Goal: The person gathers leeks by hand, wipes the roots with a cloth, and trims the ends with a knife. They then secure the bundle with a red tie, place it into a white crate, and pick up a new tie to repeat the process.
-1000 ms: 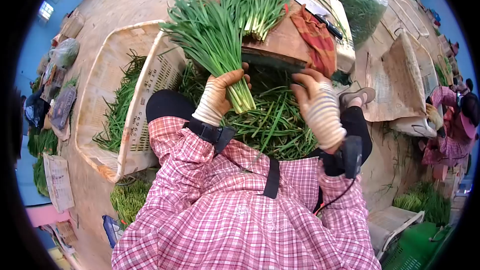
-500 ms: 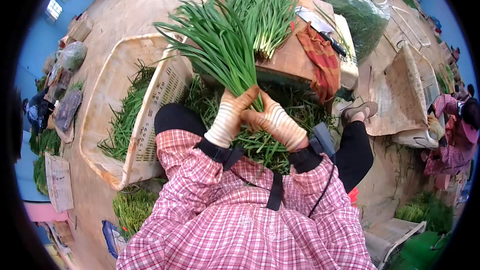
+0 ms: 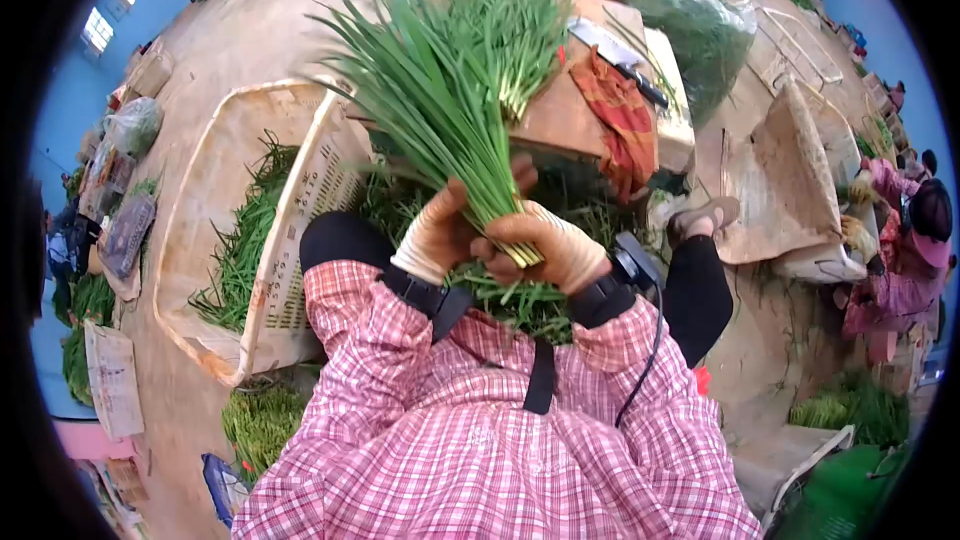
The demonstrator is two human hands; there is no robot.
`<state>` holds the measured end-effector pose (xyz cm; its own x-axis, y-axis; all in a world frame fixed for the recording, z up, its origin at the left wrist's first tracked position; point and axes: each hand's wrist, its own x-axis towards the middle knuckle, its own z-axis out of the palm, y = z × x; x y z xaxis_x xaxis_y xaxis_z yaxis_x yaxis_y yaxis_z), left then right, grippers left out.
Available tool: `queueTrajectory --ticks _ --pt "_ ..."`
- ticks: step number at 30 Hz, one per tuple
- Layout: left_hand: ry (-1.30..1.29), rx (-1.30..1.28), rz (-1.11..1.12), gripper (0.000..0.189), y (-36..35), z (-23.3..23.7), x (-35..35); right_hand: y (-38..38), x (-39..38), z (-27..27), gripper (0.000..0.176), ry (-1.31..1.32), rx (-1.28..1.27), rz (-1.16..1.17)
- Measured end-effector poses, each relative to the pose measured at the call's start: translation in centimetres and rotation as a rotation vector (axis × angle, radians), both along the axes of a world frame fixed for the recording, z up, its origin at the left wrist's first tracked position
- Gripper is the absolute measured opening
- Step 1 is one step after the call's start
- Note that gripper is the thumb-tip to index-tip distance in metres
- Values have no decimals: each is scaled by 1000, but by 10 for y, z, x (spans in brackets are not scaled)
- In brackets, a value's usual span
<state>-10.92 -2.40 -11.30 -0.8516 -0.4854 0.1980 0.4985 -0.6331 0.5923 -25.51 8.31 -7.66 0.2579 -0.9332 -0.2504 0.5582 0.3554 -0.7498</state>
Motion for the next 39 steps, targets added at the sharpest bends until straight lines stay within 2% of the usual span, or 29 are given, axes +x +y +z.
queueTrajectory --ticks 2,3,4,6,7,9,10,12,13,14,15,17,20,23,24,25,26,27,28,29,30,31,32,33,34,35,36,38,39 --pt "-37 4 20 86 6 18 2 -2 5 -2 35 -259 68 96" --pt "-134 38 36 81 4 12 3 3 8 6 41 -77 51 18" --pt "-154 48 46 74 1 14 3 1 8 2 41 -15 28 11" --pt "-127 98 118 61 1 18 -1 13 -2 7 38 51 -30 149" --pt "-179 153 119 48 -2 23 1 23 -8 13 37 211 59 204" --pt "-273 118 178 43 -11 19 3 37 -28 7 41 515 168 271" --pt "-319 98 209 41 -14 18 3 41 -44 -11 49 713 69 224" --pt "-349 74 262 35 -8 19 -2 36 -52 -23 58 975 -117 -178" --pt "-348 70 278 34 -5 19 -11 21 -29 -12 63 905 -303 -459" --pt "-344 66 310 32 -3 20 -16 9 -19 -18 72 839 -354 -445" --pt "-351 105 428 29 -2 14 -22 2 -11 -18 82 942 -325 -395" --pt "-410 85 460 30 1 21 -25 -3 6 -9 105 1108 -223 -285" --pt "-454 9 432 27 0 11 -26 -7 9 -11 103 1290 -199 -201" --pt "-419 -62 459 28 -3 17 -25 -3 -20 -9 85 1261 -265 -330" --pt "-426 -168 491 32 -5 18 -28 -4 -28 -7 79 1253 -288 -375" --pt "-430 -276 520 37 -7 20 -35 -4 -31 24 77 1081 -293 -390" --pt "-433 -384 552 42 -7 27 -40 -12 -36 23 80 1245 -374 -539" --pt "-453 -566 620 50 -4 36 -51 -17 -42 28 79 959 -514 -528" --pt "-431 -591 611 56 4 56 -63 -22 -37 54 79 668 -642 -500" --pt "-431 -742 687 56 4 62 -74 -21 -49 65 89 771 -535 -474" --pt "-432 -891 763 56 -1 67 -88 -26 -52 67 81 702 -575 -558" --pt "-235 -579 609 54 -7 64 -113 -19 -52 84 77 888 -427 -555" --pt "-166 -450 524 53 -13 58 -133 -17 -59 86 75 953 -380 -544" --pt "-133 -373 462 53 -17 47 -147 -14 -66 87 73 1018 -332 -529" --pt "-135 -401 464 52 -15 53 -150 -11 -73 89 70 1082 -285 -511" --pt "-158 -468 497 52 -13 57 -149 -8 -76 83 70 902 -399 -550" --pt "-341 -732 629 52 -8 55 -142 -2 -79 81 72 716 -415 -586" --pt "-91 -316 492 52 -2 59 -132 15 -72 80 78 387 -384 -673" --pt "-181 -134 363 42 -6 58 -126 22 -71 80 81 394 -374 -707"
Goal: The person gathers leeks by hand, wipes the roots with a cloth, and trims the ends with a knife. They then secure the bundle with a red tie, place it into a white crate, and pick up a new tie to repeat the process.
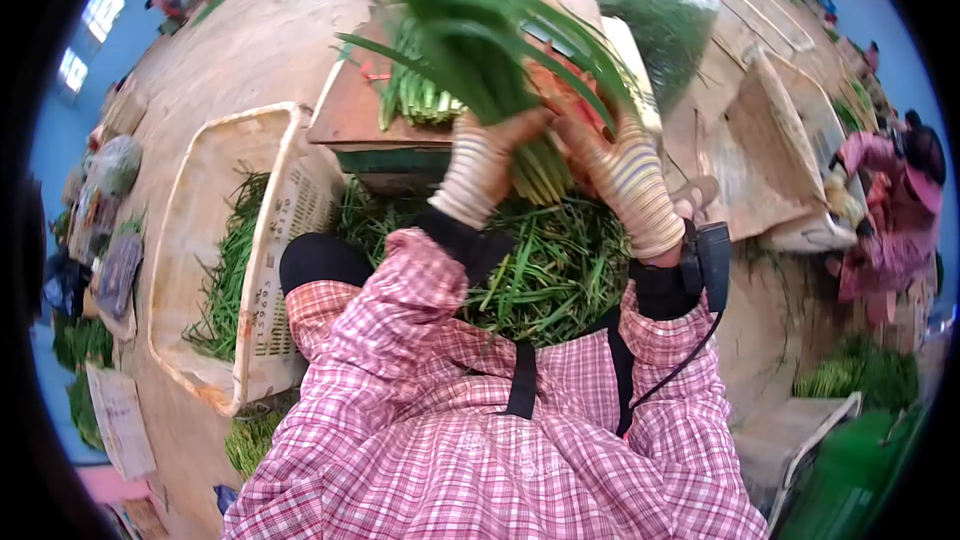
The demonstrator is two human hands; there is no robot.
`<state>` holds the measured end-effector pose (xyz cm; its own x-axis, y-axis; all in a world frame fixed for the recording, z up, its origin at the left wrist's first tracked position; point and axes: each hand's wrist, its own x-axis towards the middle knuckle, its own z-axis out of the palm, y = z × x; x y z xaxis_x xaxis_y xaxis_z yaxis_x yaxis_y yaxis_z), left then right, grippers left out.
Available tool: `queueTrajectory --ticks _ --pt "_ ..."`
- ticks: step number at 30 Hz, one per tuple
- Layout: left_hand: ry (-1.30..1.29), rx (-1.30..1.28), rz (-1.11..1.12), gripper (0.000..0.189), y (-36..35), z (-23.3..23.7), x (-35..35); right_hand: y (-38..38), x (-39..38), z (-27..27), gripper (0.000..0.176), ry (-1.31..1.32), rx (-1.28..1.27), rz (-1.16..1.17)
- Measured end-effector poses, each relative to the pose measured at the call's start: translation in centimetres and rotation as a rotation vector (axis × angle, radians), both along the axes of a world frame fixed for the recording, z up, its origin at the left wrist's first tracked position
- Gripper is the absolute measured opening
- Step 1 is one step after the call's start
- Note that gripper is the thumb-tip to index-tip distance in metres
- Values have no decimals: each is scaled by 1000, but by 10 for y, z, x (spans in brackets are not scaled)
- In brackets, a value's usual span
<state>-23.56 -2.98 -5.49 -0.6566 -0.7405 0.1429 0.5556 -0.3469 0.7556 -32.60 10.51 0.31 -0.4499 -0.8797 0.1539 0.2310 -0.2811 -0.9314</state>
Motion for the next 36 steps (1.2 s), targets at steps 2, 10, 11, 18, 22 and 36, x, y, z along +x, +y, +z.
queueTrajectory --ticks 2,10,11,18,22,36 --pt "-8 120 50 29 -3 14 11 6 -2 -9 91 603 191 -157" --pt "82 421 251 16 5 2 65 -65 82 -50 50 1636 492 -435" --pt "56 395 315 17 6 3 77 -68 91 -42 46 1500 631 -204" --pt "-40 -18 525 40 -49 29 113 -109 113 -36 60 1080 461 -37" --pt "-239 -275 502 56 -116 73 80 -158 87 -6 30 360 411 215" --pt "-1072 -1056 243 85 -261 8 27 -236 26 -60 19 -827 484 324"
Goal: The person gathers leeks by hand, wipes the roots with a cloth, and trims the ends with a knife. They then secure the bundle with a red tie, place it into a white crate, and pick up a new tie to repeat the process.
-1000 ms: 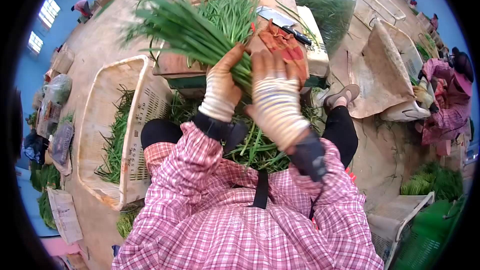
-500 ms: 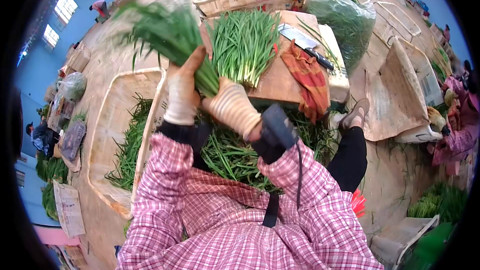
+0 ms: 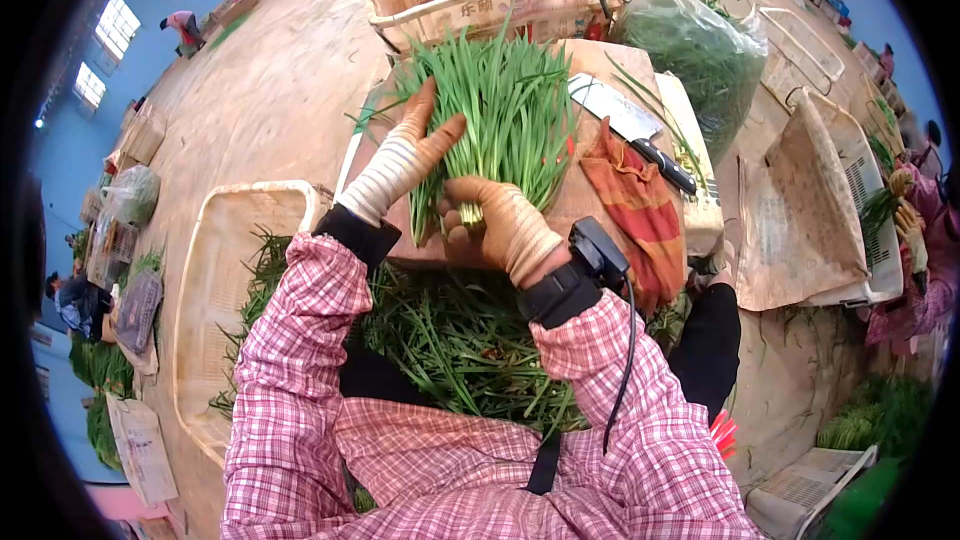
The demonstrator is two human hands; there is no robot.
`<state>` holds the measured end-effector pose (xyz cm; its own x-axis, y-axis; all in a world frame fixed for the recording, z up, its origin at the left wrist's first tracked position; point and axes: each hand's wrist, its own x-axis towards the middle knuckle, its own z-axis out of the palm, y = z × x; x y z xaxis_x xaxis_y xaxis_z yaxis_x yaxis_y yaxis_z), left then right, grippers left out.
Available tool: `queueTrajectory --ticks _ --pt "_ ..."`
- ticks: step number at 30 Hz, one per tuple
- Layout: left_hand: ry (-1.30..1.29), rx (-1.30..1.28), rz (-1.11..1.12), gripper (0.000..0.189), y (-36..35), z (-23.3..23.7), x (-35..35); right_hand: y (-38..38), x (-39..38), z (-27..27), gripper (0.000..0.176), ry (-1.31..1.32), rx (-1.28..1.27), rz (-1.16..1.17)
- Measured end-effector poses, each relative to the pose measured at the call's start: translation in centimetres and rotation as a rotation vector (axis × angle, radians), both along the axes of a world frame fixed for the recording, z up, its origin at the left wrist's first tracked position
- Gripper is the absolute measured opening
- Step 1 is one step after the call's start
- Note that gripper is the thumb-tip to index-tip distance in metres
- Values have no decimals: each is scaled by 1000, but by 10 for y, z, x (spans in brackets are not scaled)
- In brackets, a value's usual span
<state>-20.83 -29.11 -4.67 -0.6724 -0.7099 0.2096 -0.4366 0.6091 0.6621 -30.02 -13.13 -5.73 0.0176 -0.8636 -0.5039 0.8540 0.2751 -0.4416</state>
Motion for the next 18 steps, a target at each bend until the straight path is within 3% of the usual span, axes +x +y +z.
queueTrajectory --ticks 2,3,4,7,9,10,11,13,15,16,18 --pt "-115 -69 -245 77 10 18 -8 -5 -7 -25 27 669 -526 13" --pt "-174 -90 -370 73 15 16 -9 -5 -10 -34 29 855 -650 25" --pt "-236 -71 -432 63 12 8 -15 -3 -8 -29 32 639 -531 69" --pt "-314 -103 -607 71 -1 7 -17 35 2 14 42 105 -126 151" --pt "-205 -147 -603 79 -6 -8 -15 68 -3 18 44 310 -115 509" --pt "-151 -173 -601 82 -4 -10 -14 76 -3 25 43 558 -159 714" --pt "-128 -177 -604 85 -3 -12 -15 80 3 24 42 711 -187 755" --pt "-84 -188 -615 90 -1 -12 -19 67 6 5 39 1054 -630 602" --pt "-138 -352 -617 73 1 -19 -23 44 10 3 36 1004 -502 389" --pt "-170 -423 -613 68 1 -17 -21 33 8 -5 32 1102 -559 256" --pt "-186 -474 -577 52 1 -12 -16 37 15 -10 33 1187 -549 348"
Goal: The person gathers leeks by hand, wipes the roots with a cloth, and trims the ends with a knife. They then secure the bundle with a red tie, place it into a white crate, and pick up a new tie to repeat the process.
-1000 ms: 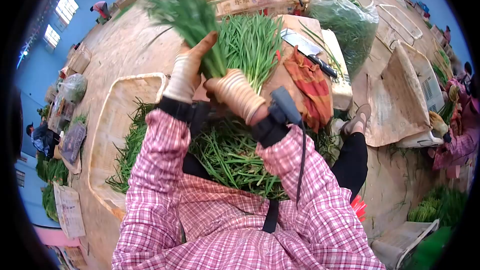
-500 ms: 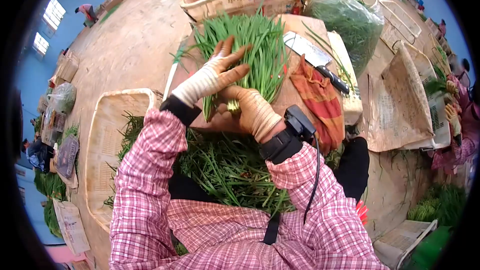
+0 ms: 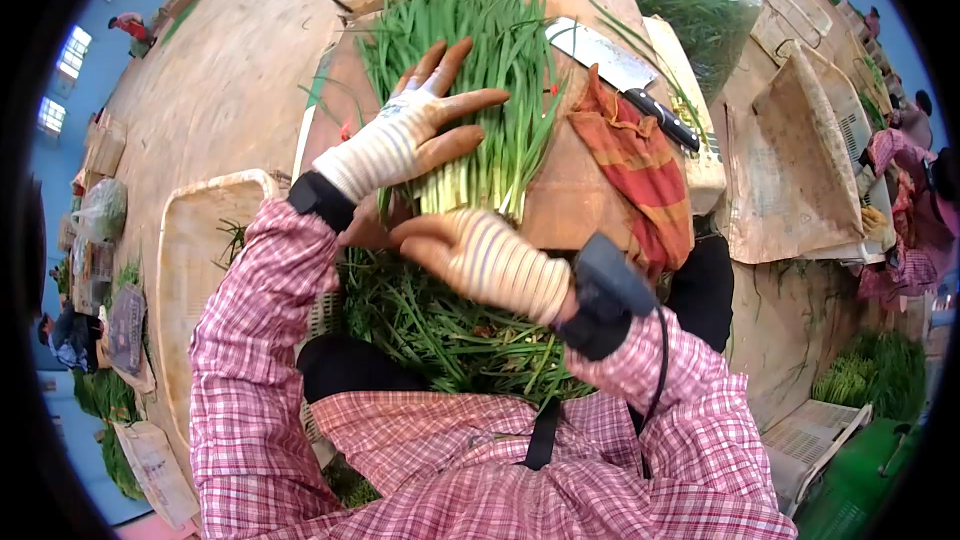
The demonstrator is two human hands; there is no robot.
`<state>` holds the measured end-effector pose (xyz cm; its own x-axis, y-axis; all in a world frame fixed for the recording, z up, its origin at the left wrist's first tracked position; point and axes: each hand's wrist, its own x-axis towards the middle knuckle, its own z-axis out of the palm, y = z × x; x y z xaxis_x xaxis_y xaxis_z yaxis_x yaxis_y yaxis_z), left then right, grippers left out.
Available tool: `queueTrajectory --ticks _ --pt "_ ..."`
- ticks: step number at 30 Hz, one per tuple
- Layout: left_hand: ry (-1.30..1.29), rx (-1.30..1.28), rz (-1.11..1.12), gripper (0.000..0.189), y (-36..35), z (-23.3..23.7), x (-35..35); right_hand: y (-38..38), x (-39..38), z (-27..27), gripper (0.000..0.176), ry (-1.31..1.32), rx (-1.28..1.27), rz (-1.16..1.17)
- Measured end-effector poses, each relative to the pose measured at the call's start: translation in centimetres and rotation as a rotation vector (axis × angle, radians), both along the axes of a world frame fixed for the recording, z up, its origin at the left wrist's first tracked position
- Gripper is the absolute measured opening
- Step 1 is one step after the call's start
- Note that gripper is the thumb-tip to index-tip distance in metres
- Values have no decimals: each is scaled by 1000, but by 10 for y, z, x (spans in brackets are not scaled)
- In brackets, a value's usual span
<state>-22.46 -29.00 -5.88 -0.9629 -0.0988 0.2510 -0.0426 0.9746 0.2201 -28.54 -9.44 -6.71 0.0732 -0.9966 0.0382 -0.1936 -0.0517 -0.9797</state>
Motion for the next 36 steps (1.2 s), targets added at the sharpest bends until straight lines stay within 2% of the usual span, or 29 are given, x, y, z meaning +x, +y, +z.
queueTrajectory --ticks 2,3,5,7,9,11,12,13,15,16,17,19,20,21,22,23,24,25,27,28,29,31,32,33,35,36 --pt "-34 9 1 52 -5 -4 1 -5 4 9 34 13 108 -33" --pt "-41 18 5 52 -6 -7 1 -13 5 6 36 -223 114 -125" --pt "-15 28 -1 52 -6 -7 1 -9 9 16 35 62 75 -80" --pt "-18 55 -8 52 -8 -6 2 2 14 16 32 37 23 148" --pt "-12 27 -27 50 -9 -8 4 13 14 28 31 29 230 265" --pt "-4 17 -35 49 -11 -13 5 6 11 3 30 146 -13 62" --pt "-5 7 -37 49 -12 -13 4 -2 6 -7 29 193 -27 -113" --pt "-6 -8 -6 50 -10 -10 5 -1 4 -6 29 112 40 -59" --pt "128 181 54 55 -9 -5 12 11 6 -1 29 251 -201 83" --pt "254 295 93 58 -11 1 21 22 5 16 26 217 -92 173" --pt "385 336 187 53 -11 12 34 32 1 28 23 198 81 237" --pt "289 567 600 48 2 27 70 52 -10 31 24 56 192 183" --pt "294 678 662 41 -3 3 81 53 -9 22 24 -73 254 103" --pt "296 788 721 34 -5 -21 90 45 -8 18 24 12 98 115" --pt "193 1107 838 36 19 -6 93 34 -1 10 26 46 -52 126" --pt "188 987 732 38 15 -21 97 22 9 0 27 81 -203 136" --pt "326 1204 695 38 14 -37 97 10 17 -8 30 171 -320 112" --pt "464 1421 645 38 25 -32 94 2 20 -13 31 233 -325 60" --pt "457 1521 663 36 35 -13 97 -12 22 -17 33 361 -338 -38" --pt "466 1565 673 35 34 -6 99 -3 25 -17 34 426 -467 -62" --pt "364 1365 760 35 27 -2 103 7 23 -7 33 428 -440 33" --pt "142 967 902 34 2 1 120 37 14 25 28 245 -112 215" --pt "302 591 794 36 -11 -8 119 53 9 34 23 137 64 166" --pt "206 375 852 39 -17 -17 124 65 0 38 20 58 181 71" --pt "94 362 830 39 -41 -35 118 73 -22 45 21 -31 246 -338" --pt "93 391 800 39 -45 -37 111 70 -45 33 23 49 195 -506"
